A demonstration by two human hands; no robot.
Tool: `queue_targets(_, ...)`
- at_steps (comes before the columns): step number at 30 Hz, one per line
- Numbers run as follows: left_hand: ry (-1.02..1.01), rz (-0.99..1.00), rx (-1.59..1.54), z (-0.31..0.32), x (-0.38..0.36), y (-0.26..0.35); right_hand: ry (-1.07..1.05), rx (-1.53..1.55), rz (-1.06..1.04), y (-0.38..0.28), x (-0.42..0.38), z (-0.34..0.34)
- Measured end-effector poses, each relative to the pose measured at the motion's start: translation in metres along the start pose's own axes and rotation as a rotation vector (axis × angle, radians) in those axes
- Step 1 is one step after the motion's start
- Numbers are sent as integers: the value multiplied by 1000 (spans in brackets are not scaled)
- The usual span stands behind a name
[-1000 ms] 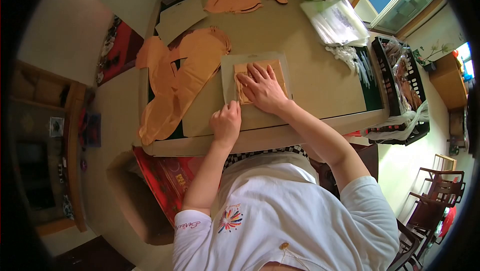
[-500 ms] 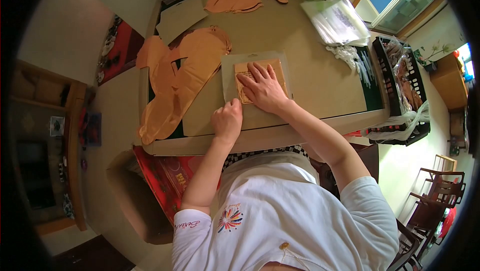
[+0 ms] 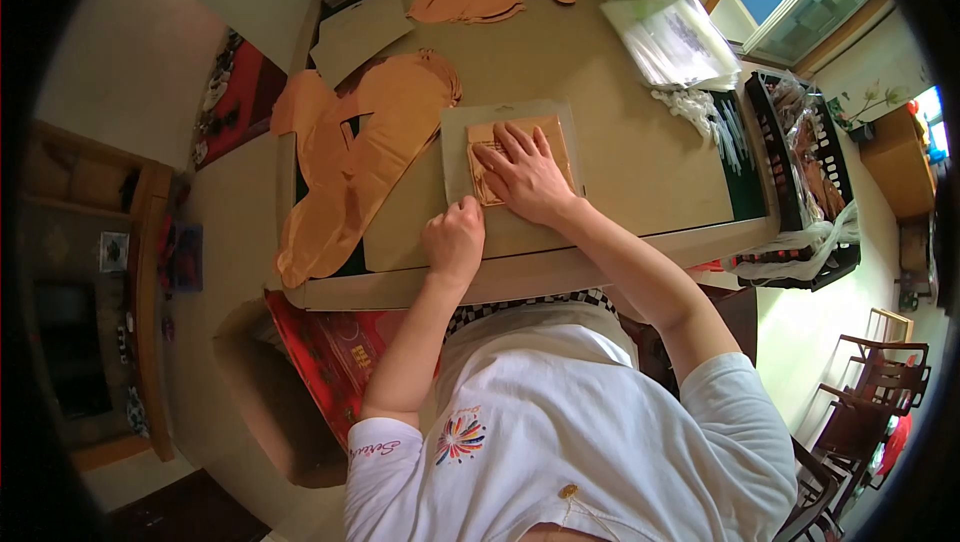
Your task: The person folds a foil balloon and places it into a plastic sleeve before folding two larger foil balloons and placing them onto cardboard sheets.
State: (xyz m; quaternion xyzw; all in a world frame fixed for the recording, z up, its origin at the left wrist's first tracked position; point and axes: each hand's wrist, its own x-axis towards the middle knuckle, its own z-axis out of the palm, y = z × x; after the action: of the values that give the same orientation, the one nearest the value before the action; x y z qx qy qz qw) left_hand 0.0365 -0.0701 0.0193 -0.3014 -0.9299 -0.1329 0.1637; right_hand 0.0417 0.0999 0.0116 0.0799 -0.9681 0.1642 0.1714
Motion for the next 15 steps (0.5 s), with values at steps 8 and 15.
queue_targets(8, -24, 22, -5, -2, 2, -1, -11, 0, 9, -1, 0, -1)
queue_targets(15, -115, 124, 15, -8, 8, 1, -17, -18, 14, -1, 1, 0)
